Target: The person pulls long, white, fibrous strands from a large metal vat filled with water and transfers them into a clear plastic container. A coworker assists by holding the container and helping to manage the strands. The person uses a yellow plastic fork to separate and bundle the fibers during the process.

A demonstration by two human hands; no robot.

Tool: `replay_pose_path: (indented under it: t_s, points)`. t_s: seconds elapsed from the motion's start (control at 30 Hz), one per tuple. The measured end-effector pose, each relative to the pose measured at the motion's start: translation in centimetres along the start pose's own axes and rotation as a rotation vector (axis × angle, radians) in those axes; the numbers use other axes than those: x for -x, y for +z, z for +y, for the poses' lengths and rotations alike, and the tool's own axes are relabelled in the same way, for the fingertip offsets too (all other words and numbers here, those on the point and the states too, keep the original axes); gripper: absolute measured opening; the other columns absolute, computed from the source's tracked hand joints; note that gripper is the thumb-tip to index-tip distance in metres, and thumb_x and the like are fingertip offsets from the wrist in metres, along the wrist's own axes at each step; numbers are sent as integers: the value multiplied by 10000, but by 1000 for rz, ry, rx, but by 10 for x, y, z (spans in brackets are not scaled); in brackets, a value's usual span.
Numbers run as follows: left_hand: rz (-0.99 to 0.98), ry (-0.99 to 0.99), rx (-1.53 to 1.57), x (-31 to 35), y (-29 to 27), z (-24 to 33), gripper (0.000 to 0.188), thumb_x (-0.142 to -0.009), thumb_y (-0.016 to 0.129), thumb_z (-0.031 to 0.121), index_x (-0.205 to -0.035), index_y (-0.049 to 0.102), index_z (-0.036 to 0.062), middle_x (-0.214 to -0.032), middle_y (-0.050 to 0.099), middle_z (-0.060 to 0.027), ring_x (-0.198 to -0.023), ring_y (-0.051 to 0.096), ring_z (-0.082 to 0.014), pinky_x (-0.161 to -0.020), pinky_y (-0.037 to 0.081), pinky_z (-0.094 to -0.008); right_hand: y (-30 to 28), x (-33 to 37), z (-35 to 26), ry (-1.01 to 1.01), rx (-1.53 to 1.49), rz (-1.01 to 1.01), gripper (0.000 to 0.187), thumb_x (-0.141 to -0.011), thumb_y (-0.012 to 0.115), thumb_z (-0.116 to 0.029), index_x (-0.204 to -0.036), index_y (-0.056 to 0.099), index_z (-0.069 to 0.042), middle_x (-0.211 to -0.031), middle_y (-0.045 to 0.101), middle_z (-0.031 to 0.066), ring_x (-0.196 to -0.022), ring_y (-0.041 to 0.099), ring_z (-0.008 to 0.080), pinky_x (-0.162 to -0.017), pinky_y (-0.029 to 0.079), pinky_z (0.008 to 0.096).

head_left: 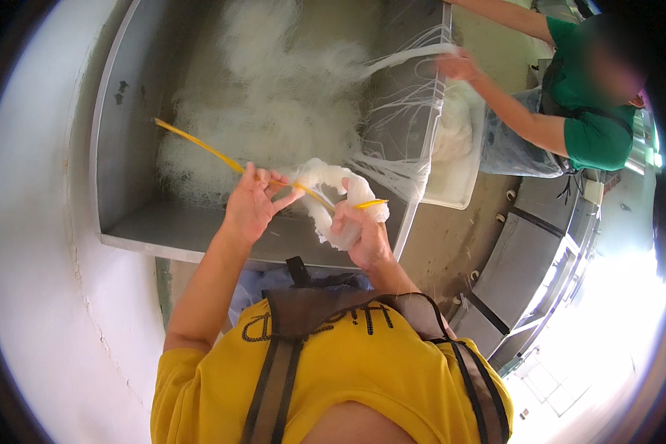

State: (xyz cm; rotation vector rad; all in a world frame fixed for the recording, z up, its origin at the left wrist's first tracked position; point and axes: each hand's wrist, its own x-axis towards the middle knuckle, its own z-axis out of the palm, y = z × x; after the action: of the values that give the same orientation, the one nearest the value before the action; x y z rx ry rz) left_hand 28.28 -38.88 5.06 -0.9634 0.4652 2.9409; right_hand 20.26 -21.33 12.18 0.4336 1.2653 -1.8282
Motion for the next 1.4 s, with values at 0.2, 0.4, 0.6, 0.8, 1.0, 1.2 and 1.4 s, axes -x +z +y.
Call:
replay_pose_path:
  t_s: [0.2,0.4,0.6,0.8,1.0,1.2,1.4]
  points:
    - [334,-165,25,1,-4,-10,288,-883,382,347,-850,465,73,-929,459,-78,-923,476,-204,-841,427,-437,7,7,-6,-58,134,-125,509,-750,511,-65,-1215,312,-4,-681,517,70,-604,509,153,-589,416,267]
    - [476,214,-831,13,3,-52,288,-762,556,159,-1007,461,41,-1003,454,-98,-924,447,-250,-792,401,-390,11,14,-13,-28,137,-174,581,-735,529,-27,-1257,275,-16,-701,531,80,-609,528,156,-593,439,277]
    - [-123,710,-1341,-9,20,-56,226,-696,542,76,-916,500,45,-971,490,-125,-952,448,-298,-855,334,-348,17,19,-17,-37,98,-242,615,-742,524,-27,-1282,231,-21,-699,530,79,-607,524,155,-590,437,273]
    - [-245,296,-991,-27,-2,-52,202,-739,477,17,-939,471,41,-989,481,-70,-1028,444,-166,-874,345,-290,25,34,-34,-28,132,-231,519,-761,522,-72,-1218,284,-10,-699,529,73,-618,521,151,-594,427,262]
    - [-426,89,-1033,-35,4,-51,237,-788,507,120,-1012,451,65,-907,517,-22,-825,480,-105,-669,394,-239,25,34,-39,-36,220,-207,552,-766,477,-109,-1260,240,-47,-688,524,62,-613,492,141,-608,409,258]
    - [-368,-120,-746,-10,8,-49,191,-853,496,190,-983,435,64,-894,474,-2,-767,450,-68,-632,379,-210,-4,20,-30,-143,96,-60,650,-745,468,-73,-1324,182,-149,-983,542,117,-631,483,122,-603,433,280]
    - [-149,-74,-534,9,13,-29,113,-853,471,115,-946,422,73,-831,511,-32,-709,484,-84,-605,397,-212,-19,9,-4,-159,56,46,684,-744,455,-15,-1332,149,-182,-1220,424,148,-635,482,132,-587,436,278]
